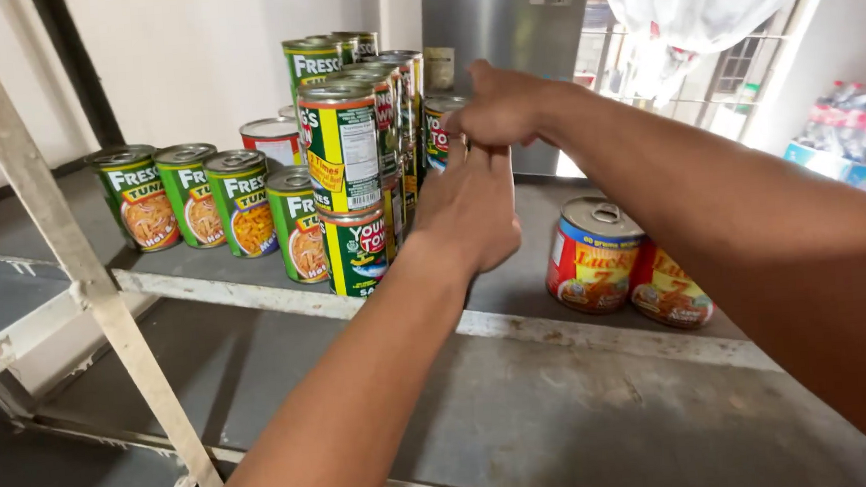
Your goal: The recorder is taking canned goods from cardboard boxes and arranging them onto metal shelves in a store setting.
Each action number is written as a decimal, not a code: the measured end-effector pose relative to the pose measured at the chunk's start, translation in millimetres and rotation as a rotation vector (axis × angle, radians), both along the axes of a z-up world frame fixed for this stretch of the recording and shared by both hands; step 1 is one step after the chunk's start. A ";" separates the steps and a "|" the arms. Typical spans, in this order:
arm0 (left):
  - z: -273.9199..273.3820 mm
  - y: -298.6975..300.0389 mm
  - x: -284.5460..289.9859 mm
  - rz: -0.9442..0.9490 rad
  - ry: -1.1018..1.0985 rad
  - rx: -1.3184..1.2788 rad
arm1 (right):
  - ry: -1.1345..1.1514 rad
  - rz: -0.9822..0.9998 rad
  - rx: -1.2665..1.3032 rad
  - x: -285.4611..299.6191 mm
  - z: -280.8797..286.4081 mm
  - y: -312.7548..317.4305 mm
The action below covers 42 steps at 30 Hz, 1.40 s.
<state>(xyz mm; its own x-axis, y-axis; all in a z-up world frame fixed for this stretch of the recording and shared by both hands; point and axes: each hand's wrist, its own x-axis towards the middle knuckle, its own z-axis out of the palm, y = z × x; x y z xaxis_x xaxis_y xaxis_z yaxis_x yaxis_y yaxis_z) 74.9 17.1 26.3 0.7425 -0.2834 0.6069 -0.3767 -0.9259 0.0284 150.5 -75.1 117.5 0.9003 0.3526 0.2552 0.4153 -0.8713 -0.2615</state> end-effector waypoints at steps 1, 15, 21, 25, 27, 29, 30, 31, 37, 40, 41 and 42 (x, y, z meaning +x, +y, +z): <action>-0.9 5.9 2.8 0.006 -0.004 0.000 | -0.004 0.006 0.000 3.0 1.0 8.1; -8.3 -3.4 22.1 -0.075 0.021 0.002 | -0.136 0.077 -0.115 59.2 -22.2 -5.1; -1.0 -6.2 9.2 -0.035 -0.077 0.063 | -0.274 0.188 -0.193 54.6 -24.9 -6.4; -6.8 -3.3 14.6 0.078 0.029 0.056 | -0.373 0.257 -0.167 51.1 -30.6 -3.6; -9.9 -4.1 19.2 0.081 -0.119 0.082 | -0.387 0.225 -0.112 36.8 -26.6 -3.7; -7.0 -5.4 12.7 0.103 -0.109 0.069 | -0.385 0.220 -0.105 42.4 -31.8 -9.3; -0.8 -5.3 10.0 0.132 -0.112 0.051 | -0.397 0.223 -0.104 45.5 -28.1 -10.8; 3.5 -6.5 7.1 0.134 -0.125 0.053 | -0.410 0.223 -0.102 38.4 -18.4 -9.4; 4.3 -14.9 -14.5 0.203 -0.560 -0.128 | -0.434 0.139 -0.054 -36.4 7.2 -25.5; 6.4 -13.2 -30.1 0.044 -0.733 -0.220 | -0.497 0.157 0.118 -72.4 15.1 -36.5; 7.5 -13.7 -37.1 -0.013 -0.815 -0.250 | -0.554 0.187 0.170 -83.0 18.6 -40.0; 4.9 -13.5 -45.7 -0.074 -0.885 -0.276 | -0.599 0.214 0.227 -94.2 17.3 -43.4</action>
